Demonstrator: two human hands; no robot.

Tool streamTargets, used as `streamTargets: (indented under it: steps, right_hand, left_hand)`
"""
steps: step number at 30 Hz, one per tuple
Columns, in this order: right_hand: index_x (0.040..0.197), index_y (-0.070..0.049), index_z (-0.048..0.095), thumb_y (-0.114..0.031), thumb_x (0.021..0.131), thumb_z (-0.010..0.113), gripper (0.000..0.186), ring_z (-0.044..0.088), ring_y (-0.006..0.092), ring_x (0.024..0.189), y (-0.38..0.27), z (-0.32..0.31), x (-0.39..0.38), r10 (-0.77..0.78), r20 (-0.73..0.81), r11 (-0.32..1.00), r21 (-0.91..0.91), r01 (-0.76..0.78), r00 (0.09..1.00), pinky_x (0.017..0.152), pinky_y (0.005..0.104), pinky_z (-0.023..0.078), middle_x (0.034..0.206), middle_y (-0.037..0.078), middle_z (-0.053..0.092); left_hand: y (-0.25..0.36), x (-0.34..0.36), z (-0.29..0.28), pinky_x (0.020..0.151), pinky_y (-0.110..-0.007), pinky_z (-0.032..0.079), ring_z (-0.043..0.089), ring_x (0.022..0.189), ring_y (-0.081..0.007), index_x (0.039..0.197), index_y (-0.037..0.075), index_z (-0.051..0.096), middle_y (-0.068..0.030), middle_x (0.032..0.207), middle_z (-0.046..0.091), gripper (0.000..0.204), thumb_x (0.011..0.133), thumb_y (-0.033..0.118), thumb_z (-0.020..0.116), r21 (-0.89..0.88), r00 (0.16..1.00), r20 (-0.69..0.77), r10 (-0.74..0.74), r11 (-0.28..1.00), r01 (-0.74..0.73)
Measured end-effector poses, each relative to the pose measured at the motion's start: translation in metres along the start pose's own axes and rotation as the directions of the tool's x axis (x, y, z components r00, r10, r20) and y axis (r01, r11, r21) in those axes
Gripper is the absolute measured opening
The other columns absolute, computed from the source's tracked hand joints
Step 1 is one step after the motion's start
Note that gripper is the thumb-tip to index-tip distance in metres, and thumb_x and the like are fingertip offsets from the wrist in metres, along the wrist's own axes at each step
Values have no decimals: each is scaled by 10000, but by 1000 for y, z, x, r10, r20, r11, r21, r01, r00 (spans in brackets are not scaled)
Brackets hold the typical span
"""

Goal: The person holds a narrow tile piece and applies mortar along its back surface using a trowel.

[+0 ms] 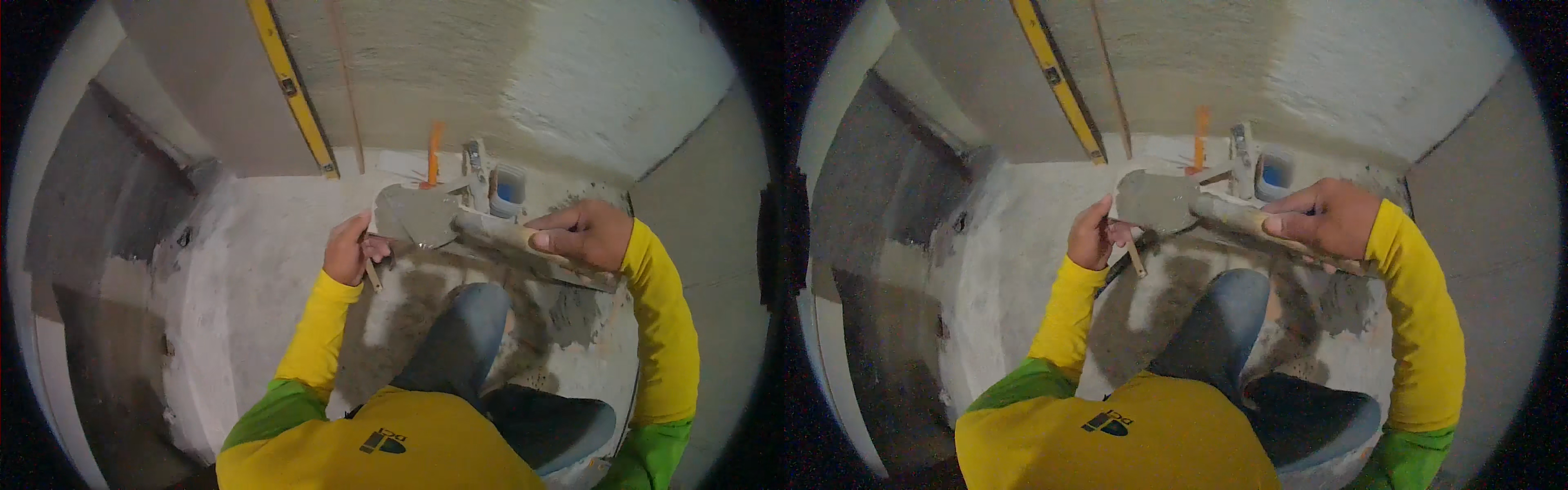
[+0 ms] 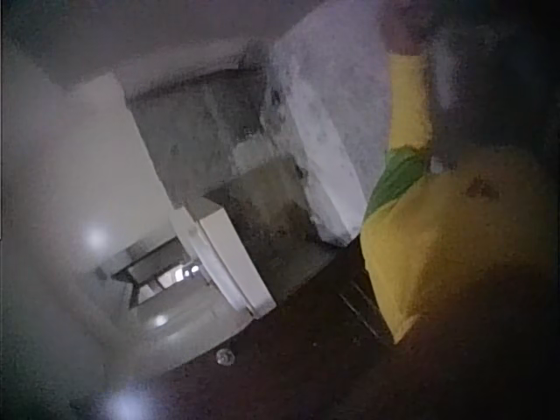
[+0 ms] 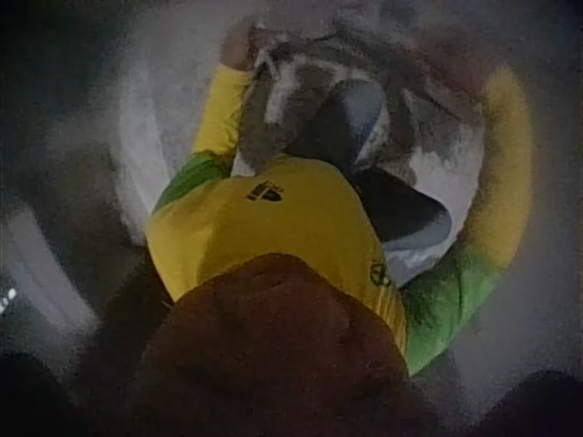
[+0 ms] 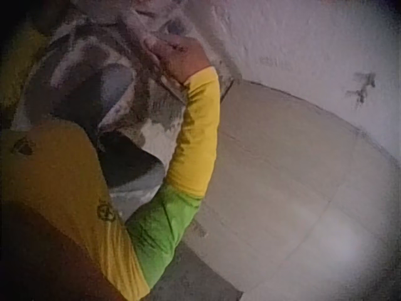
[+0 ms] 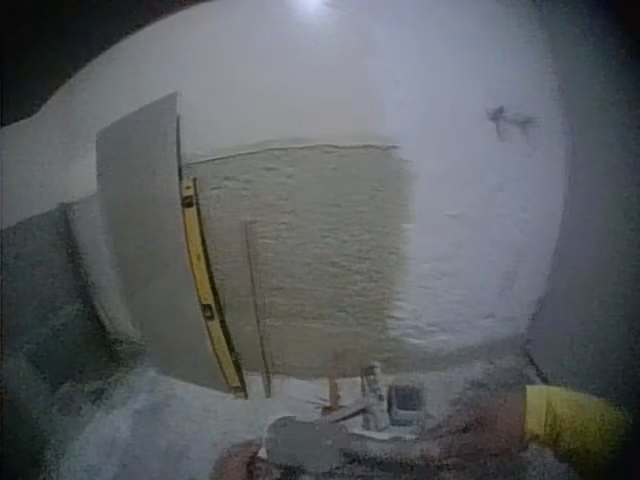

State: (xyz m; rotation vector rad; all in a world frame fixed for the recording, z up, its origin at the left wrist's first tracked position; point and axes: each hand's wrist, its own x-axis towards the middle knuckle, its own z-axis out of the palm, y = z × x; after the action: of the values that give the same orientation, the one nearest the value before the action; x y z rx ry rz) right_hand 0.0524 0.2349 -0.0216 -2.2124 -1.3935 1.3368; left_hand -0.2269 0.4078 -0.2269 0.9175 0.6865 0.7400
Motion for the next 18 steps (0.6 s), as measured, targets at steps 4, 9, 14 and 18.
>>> streamTargets:
  steps: [4, 9, 14, 18]
  right_hand:
    - [1142, -65, 663, -342, 906, 617, 367, 593, 108, 601, 52, 0, -17, -80, 10, 994, 81, 79, 997, 565, 279, 504, 791, 64, 677]
    - [1156, -55, 651, -327, 904, 613, 373, 571, 115, 536, 130, 6, -82, 150, -168, 939, 331, -87, 974, 481, 268, 489, 724, 58, 632]
    - [1184, -41, 622, -342, 884, 633, 425, 561, 126, 524, 231, 43, -130, 431, -422, 792, 601, -110, 798, 450, 272, 483, 682, 52, 595]
    - [1161, -48, 623, -382, 885, 622, 434, 555, 138, 509, 319, 83, -160, 671, -512, 668, 732, -136, 536, 437, 277, 476, 684, 56, 589]
  left_hand:
    - [-13, 8, -7, 501, -283, 462, 601, 572, -195, 995, -8, 590, -146, 803, 658, 351, 947, 323, 481, -22, 997, -78, -29, 999, 28]
    - [-8, 7, -9, 465, -255, 397, 522, 525, -148, 979, -1, 604, -111, 783, 654, 352, 951, 327, 481, -65, 995, -101, 16, 998, -23]
    - [-8, 15, -22, 509, -292, 379, 501, 518, -172, 874, 25, 616, -107, 659, 608, 347, 960, 328, 471, -13, 999, -34, 38, 999, -38]
    - [-4, 19, 8, 519, -284, 382, 502, 513, -176, 912, 5, 620, -91, 661, 615, 382, 973, 341, 449, -80, 998, 28, 61, 995, -58]
